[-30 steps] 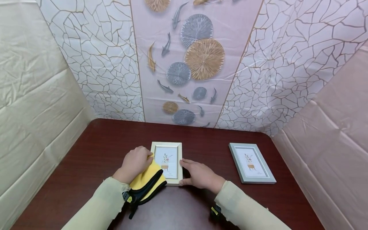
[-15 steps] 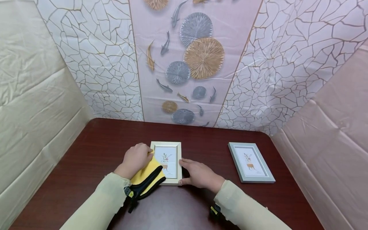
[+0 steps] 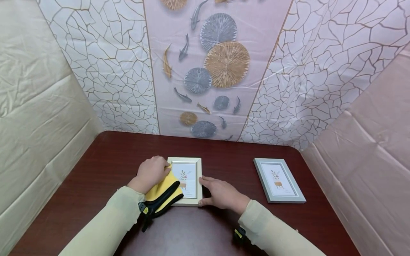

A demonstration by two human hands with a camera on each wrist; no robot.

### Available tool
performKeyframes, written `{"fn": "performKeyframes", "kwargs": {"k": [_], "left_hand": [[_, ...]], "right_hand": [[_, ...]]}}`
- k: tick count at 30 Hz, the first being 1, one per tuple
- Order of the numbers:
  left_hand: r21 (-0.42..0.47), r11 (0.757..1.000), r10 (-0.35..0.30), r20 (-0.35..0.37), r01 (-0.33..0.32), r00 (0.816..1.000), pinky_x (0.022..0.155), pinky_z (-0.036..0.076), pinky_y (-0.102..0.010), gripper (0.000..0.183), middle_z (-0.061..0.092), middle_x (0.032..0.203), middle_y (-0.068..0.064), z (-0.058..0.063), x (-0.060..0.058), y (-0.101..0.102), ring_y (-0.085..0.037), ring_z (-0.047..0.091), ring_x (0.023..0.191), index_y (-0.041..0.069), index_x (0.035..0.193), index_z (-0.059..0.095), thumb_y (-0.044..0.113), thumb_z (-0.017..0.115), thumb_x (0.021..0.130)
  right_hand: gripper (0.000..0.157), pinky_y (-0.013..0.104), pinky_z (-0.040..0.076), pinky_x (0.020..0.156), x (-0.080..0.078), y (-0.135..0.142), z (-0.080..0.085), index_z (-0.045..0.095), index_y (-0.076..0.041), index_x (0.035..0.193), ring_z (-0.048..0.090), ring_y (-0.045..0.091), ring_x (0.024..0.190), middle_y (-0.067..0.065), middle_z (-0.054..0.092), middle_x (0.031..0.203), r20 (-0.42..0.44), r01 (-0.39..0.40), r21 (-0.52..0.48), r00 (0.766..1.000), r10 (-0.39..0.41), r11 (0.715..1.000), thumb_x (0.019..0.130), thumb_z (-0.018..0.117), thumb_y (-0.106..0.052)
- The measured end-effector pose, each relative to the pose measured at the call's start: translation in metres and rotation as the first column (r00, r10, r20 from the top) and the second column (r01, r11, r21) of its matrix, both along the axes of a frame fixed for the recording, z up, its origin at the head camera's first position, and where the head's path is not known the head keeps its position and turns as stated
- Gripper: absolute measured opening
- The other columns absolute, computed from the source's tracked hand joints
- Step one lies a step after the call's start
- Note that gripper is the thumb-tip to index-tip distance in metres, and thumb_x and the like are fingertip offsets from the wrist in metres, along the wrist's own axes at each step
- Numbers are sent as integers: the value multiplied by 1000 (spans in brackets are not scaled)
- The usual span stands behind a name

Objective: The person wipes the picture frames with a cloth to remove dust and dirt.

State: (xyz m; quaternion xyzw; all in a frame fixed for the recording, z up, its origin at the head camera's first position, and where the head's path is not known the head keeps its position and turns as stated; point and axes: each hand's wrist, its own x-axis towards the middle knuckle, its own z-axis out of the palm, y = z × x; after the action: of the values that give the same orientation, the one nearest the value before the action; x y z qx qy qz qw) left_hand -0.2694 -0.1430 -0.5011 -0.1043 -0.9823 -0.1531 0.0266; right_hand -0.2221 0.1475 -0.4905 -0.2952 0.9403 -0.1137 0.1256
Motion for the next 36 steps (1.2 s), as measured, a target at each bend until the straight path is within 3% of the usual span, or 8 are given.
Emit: {"fn": "performKeyframes", "kwargs": {"k": [5,17,27,36], "left_hand": [[-6,1000,-19,10,19,1000,72,56,-40,22,76,113,-10,1,-8,-3,-20,62,87,12,120,87,25,79,103],[70,997,-37,38,34,999,86,61,-48,24,75,118,-11,4,-18,-9,-30,72,110,11,121,87,26,79,105],[100,994,-37,38,33,999,90,60,-48,26,74,119,-9,-3,-29,-10,-29,70,112,10,123,86,28,77,107],[90,996,-22,32,19,999,88,61,-46,25,74,118,-8,-6,-34,-8,-27,71,110,11,124,86,28,78,106]], "right_hand": [[86,48,49,115,-3,-1,-1,51,-4,164,53,30,150,14,49,168,-3,2,11,1000,-2,1000,97,86,-46],[87,49,50,114,-5,-2,1,53,-3,162,55,31,148,15,50,167,-11,9,17,1000,-9,1000,95,87,-47],[90,52,59,97,-5,-3,4,52,-11,165,62,29,141,7,50,169,-46,58,103,998,-54,993,95,84,-57],[90,49,58,100,-10,-5,4,51,-9,165,59,28,144,9,49,169,-39,56,102,998,-52,993,95,83,-56]]}}
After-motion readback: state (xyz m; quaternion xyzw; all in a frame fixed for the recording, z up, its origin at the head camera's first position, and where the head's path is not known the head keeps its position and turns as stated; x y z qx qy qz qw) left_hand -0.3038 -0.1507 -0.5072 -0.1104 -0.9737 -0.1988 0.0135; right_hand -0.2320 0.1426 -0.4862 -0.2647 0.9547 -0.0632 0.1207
